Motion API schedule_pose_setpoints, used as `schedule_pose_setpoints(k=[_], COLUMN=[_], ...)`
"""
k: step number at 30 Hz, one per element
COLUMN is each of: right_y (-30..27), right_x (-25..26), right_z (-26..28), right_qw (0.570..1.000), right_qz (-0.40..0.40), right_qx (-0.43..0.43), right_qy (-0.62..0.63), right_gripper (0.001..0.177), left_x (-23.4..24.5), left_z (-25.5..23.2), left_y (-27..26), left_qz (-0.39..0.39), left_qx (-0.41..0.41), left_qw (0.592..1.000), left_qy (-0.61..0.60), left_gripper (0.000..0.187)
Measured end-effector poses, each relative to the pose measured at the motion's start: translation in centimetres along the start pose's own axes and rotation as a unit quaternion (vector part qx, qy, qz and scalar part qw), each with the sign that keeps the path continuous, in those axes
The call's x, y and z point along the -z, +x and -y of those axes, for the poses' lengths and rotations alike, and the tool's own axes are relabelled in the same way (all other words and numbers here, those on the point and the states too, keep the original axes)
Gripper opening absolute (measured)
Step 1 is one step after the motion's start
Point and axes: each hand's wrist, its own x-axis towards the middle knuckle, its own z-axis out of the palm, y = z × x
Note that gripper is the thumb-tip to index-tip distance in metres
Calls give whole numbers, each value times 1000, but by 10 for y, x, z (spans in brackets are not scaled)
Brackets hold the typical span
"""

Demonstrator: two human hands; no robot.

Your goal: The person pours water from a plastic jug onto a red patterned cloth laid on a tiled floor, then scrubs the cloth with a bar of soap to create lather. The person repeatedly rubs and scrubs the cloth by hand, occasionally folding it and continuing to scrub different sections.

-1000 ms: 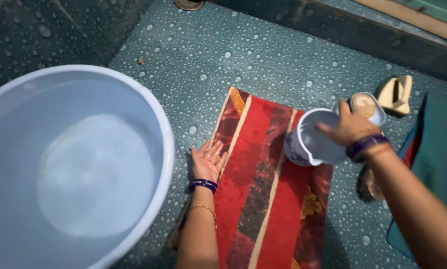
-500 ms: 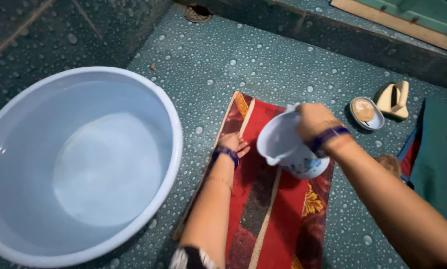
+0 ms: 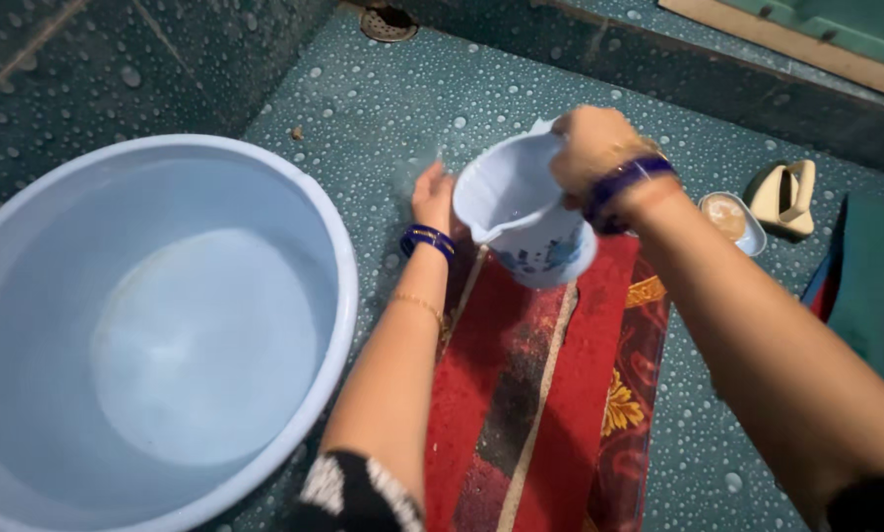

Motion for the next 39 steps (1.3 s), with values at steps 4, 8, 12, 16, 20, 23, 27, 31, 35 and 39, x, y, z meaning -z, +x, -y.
schedule_pose_setpoints(k=[4,8,12,16,20,23,27,31,35,39], right_y=[-38,-78,-104,-123,-115,-110,-118,-120,-123,-134], right_x=[-9,-36,-93,-197,-308,-348,-343,-339,-365,-331], right_z=[-47,-104,-141,-157,-161,-168,-141,-144,-154,-149], right_qw=[969,902,855,649,516,618,439,353,520,661], right_qz=[-15,58,176,263,295,230,187,228,176,97], right_qx=[25,-24,-10,-158,-242,-97,-107,-16,-63,50], right_qy=[246,426,489,697,767,745,872,907,833,742], right_gripper=[64,63,57,31,26,17,25,32,26,34], left_x=[-20,-25,-22,-21,-32,-46,-57,-54,-34,-10], left_z=[-91,-169,-197,-182,-176,-183,-206,-228,-229,-209], left_y=[-110,-217,-268,-314,-327,-325,-326,-324,-321,-314], left_qz=[126,125,334,413,505,570,600,614,624,614], left_qx=[-263,-561,-490,-450,-316,-293,-261,-255,-281,-320], left_qw=[947,758,688,657,579,496,425,428,424,398], left_qy=[131,307,418,441,556,586,626,612,593,602], left_gripper=[47,63,60,53,53,55,57,59,56,54])
